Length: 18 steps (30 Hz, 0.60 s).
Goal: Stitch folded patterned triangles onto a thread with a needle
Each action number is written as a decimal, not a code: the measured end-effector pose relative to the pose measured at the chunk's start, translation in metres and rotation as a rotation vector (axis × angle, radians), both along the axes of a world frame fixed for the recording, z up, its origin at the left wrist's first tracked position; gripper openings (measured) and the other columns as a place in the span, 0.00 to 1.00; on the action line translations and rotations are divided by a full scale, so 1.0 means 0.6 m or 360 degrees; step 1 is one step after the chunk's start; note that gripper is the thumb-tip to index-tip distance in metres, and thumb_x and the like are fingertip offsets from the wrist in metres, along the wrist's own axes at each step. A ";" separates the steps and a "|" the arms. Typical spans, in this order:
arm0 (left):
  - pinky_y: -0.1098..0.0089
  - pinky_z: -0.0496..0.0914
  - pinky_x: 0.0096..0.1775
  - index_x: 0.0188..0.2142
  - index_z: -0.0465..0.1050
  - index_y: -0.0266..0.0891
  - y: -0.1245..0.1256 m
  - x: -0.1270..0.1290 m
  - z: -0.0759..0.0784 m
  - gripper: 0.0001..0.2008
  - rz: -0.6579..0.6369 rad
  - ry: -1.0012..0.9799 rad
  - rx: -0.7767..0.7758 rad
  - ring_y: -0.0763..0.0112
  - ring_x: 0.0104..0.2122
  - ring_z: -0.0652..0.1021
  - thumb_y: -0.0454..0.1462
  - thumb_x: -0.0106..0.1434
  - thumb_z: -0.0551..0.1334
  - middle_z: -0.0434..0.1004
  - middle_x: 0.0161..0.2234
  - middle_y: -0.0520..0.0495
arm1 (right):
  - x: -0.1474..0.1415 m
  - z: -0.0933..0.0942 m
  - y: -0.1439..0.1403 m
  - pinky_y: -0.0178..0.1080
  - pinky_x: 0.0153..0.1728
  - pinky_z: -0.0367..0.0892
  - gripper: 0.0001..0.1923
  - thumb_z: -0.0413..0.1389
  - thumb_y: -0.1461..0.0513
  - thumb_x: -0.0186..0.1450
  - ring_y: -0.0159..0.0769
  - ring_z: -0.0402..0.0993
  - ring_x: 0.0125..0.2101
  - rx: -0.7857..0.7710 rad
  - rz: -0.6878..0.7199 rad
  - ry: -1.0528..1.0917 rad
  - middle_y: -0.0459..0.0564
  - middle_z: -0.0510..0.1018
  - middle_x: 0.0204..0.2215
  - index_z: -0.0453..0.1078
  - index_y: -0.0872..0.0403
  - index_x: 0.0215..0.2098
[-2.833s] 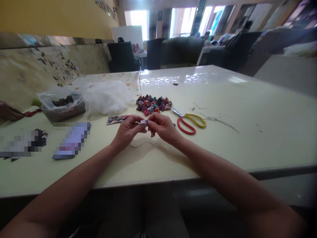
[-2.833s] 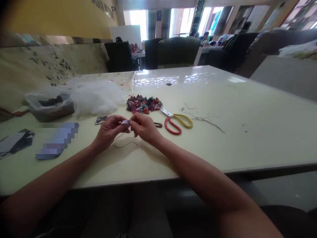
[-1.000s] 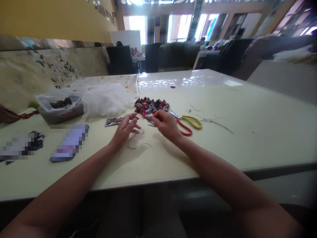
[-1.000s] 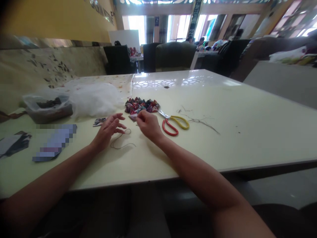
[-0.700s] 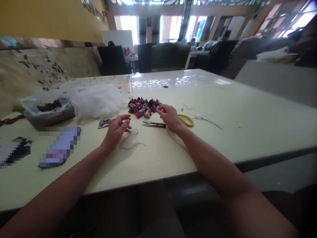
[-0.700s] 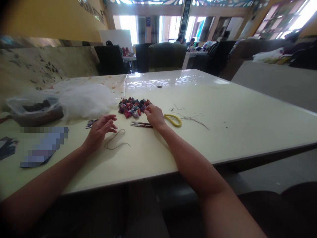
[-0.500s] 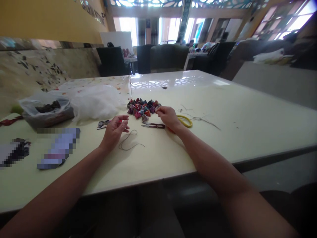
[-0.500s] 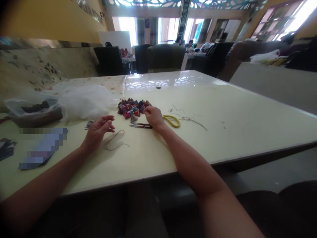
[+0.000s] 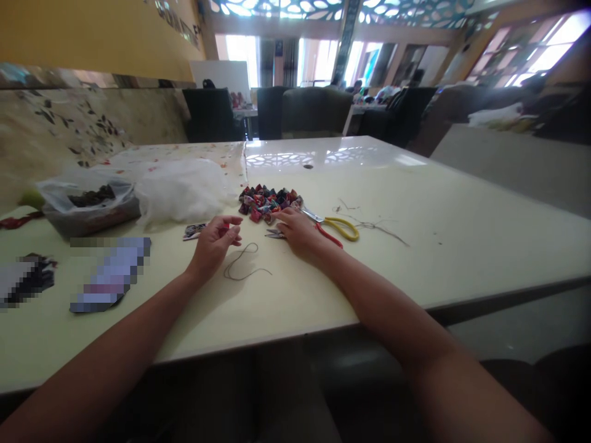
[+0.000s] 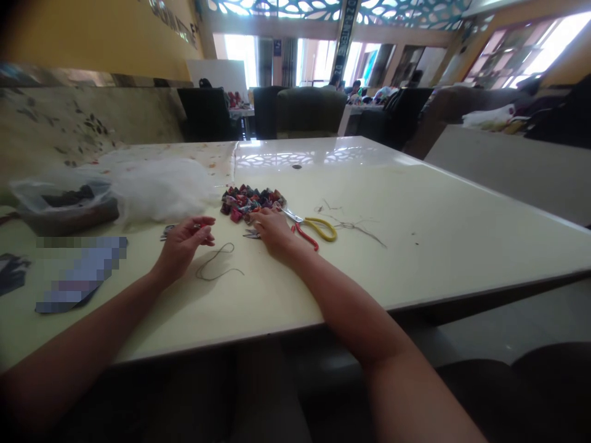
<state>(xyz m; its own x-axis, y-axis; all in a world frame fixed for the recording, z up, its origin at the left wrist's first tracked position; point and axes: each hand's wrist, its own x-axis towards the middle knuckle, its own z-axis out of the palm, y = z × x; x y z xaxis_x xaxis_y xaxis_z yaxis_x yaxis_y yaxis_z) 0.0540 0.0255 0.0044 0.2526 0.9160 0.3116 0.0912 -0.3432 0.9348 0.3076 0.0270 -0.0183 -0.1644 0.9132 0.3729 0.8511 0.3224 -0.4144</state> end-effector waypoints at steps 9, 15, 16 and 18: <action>0.66 0.79 0.35 0.44 0.79 0.37 0.008 -0.003 -0.002 0.17 0.0047 -0.0017 0.0083 0.70 0.28 0.79 0.45 0.61 0.69 0.77 0.29 0.51 | 0.034 0.013 0.016 0.45 0.55 0.71 0.14 0.55 0.64 0.70 0.45 0.79 0.47 0.0223 -0.0361 0.0383 0.58 0.83 0.47 0.82 0.56 0.48; 0.68 0.79 0.37 0.43 0.79 0.37 0.010 0.000 -0.003 0.15 0.0211 -0.0154 0.0267 0.72 0.30 0.79 0.45 0.61 0.69 0.80 0.34 0.48 | 0.048 0.031 -0.013 0.48 0.53 0.73 0.11 0.55 0.65 0.68 0.42 0.80 0.42 0.0610 -0.0493 0.0890 0.55 0.84 0.41 0.80 0.55 0.43; 0.68 0.79 0.37 0.42 0.79 0.37 0.011 0.001 -0.002 0.15 0.0258 -0.0213 0.0299 0.72 0.31 0.79 0.45 0.61 0.68 0.80 0.35 0.48 | 0.048 0.041 -0.025 0.48 0.52 0.73 0.10 0.55 0.65 0.67 0.41 0.80 0.42 0.0653 -0.0486 0.0988 0.54 0.84 0.40 0.79 0.54 0.41; 0.69 0.79 0.36 0.42 0.79 0.37 0.011 0.001 0.007 0.14 0.0328 -0.0304 0.0352 0.73 0.30 0.79 0.44 0.62 0.68 0.80 0.35 0.48 | 0.047 0.070 -0.058 0.47 0.48 0.75 0.09 0.55 0.64 0.67 0.39 0.80 0.39 0.0715 -0.0402 0.1160 0.50 0.83 0.36 0.78 0.53 0.40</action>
<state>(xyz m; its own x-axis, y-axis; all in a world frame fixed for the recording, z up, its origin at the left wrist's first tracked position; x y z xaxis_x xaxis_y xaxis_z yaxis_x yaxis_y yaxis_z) 0.0548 0.0324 0.0088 -0.0128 0.8468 0.5317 0.0102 -0.5316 0.8469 0.3359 -0.0080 0.0239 0.4397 0.6326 0.6376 0.4933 0.4231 -0.7600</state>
